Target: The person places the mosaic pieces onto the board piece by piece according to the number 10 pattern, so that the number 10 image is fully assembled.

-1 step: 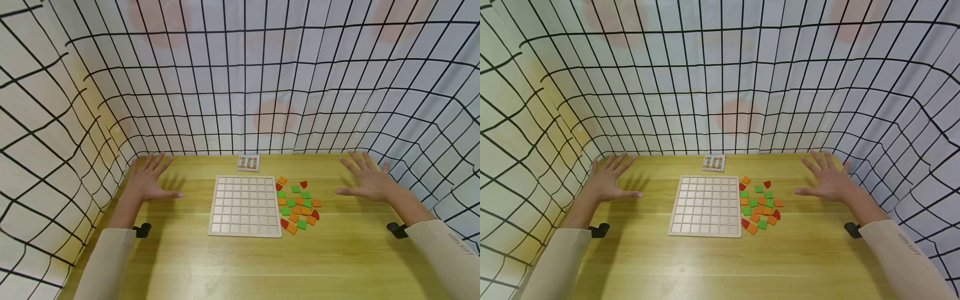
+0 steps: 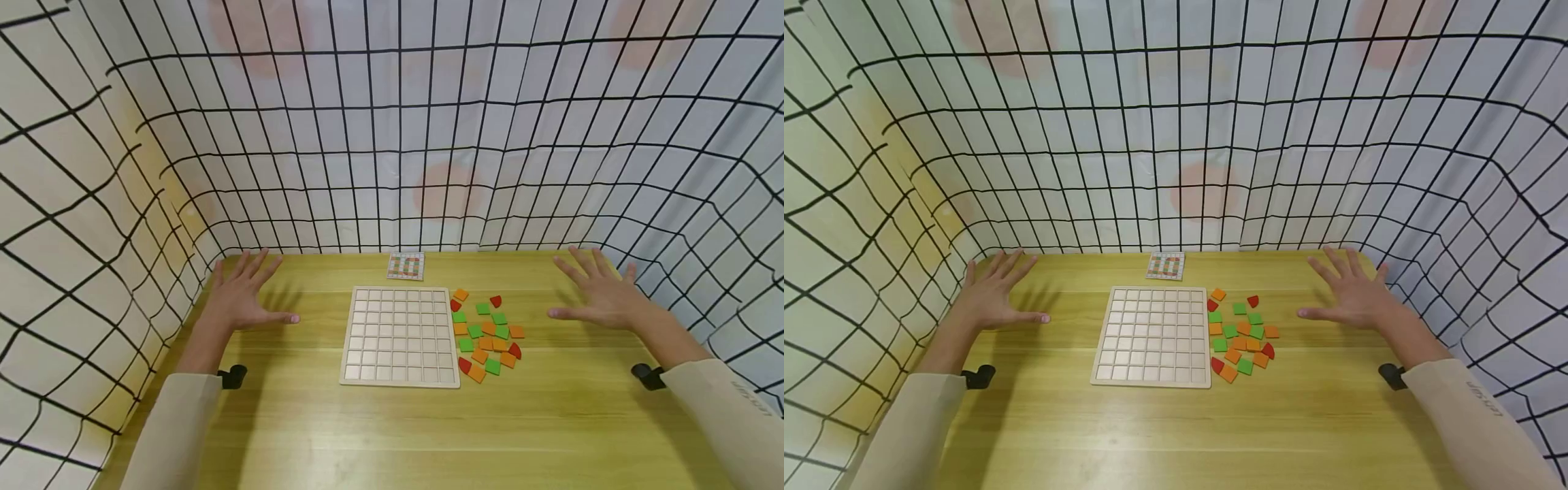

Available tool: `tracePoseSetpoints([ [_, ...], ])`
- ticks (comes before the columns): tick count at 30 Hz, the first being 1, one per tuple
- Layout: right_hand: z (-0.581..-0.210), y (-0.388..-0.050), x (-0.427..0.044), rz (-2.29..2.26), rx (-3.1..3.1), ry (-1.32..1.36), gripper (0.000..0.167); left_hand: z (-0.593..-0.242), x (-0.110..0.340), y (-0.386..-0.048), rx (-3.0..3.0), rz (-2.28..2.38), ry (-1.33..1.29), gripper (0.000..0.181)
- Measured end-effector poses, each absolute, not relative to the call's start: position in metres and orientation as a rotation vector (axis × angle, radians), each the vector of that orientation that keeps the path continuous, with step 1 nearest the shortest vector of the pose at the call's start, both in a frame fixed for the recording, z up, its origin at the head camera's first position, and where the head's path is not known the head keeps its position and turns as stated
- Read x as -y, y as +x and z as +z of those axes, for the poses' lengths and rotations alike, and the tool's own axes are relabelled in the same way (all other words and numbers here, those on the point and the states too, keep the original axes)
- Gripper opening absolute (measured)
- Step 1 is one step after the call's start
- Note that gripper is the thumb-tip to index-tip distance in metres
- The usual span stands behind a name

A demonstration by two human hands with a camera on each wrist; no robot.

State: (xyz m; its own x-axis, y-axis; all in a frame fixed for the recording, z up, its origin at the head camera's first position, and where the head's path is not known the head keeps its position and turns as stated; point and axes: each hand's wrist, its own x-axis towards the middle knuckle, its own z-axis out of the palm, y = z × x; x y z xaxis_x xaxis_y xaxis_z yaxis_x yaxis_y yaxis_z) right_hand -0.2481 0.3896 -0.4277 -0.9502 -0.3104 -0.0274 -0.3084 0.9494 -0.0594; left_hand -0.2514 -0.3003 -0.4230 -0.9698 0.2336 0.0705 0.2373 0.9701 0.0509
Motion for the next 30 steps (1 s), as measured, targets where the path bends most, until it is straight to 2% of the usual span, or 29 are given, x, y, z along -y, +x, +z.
tracePoseSetpoints([
  [17,-0.438,-0.254,-0.385,-0.102,-3.086,-0.486,0.112,-0.431,0.296,-0.252,3.076,-0.128,-0.439,0.125],
  [30,-0.463,-0.26,-0.353,-0.348,-3.065,-0.5,0.09,-0.46,0.268,-0.245,3.009,-0.354,-0.562,0.115],
])
